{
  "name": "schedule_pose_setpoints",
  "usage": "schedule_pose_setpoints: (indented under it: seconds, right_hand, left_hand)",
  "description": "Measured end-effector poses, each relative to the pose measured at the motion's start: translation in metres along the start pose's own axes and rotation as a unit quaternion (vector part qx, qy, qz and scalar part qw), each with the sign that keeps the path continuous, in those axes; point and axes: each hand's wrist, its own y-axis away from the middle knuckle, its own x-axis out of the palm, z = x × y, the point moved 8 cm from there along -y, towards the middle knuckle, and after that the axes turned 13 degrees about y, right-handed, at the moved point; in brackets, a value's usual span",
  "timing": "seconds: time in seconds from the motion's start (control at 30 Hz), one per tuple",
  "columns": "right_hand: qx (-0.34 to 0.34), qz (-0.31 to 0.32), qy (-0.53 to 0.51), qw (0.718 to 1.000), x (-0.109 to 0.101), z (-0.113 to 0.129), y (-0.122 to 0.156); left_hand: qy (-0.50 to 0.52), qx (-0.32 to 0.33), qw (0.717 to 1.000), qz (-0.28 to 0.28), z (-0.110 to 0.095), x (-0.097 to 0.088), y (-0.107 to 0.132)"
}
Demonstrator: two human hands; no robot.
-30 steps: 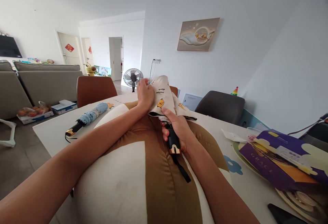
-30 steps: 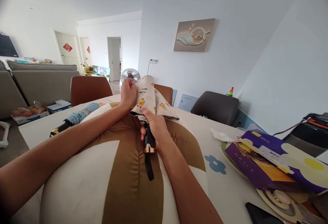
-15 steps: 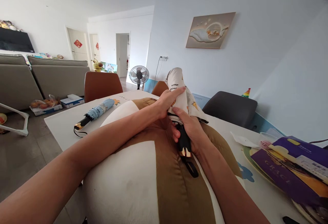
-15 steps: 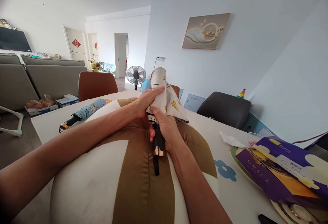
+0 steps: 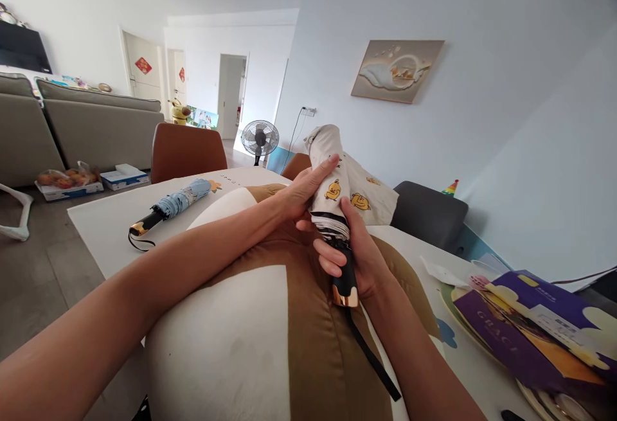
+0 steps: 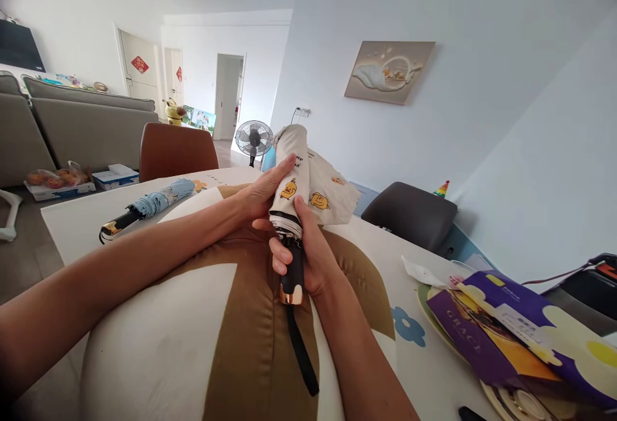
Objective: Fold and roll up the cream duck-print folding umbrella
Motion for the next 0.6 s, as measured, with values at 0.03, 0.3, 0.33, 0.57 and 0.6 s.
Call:
schedule_pose_setpoints:
  seconds: [0.03, 0.3, 0.33, 0.57, 0.6]
  right_hand:
    - [0.011, -0.001, 0.007, 1.000, -0.0009, -0.0021, -0.0006]
    - [-0.013, 0.016, -0.009, 1.000, -0.0010, -0.0001, 0.0011]
    - [-0.015, 0.018, -0.013, 1.000, 0.0000, 0.0004, 0.0016]
    - [-0.019, -0.009, -0.022, 1.000, -0.0023, 0.0005, 0.0010]
    - [-0.026, -0.012, -0.025, 0.999, -0.0030, 0.0008, 0.0001]
  left_hand:
    - [0.004, -0.008, 1.000, 0.005, 0.0009, -0.0004, -0.0012]
    - [-0.024, 0.001, 0.999, 0.026, -0.0042, 0.0002, -0.0027]
    - [-0.030, 0.004, 0.999, 0.026, -0.0051, -0.0003, -0.0023]
    - [-0.046, 0.005, 0.999, 0.021, -0.0061, -0.0020, -0.0012]
    - [-0.042, 0.005, 0.999, 0.021, -0.0058, -0.0013, -0.0009]
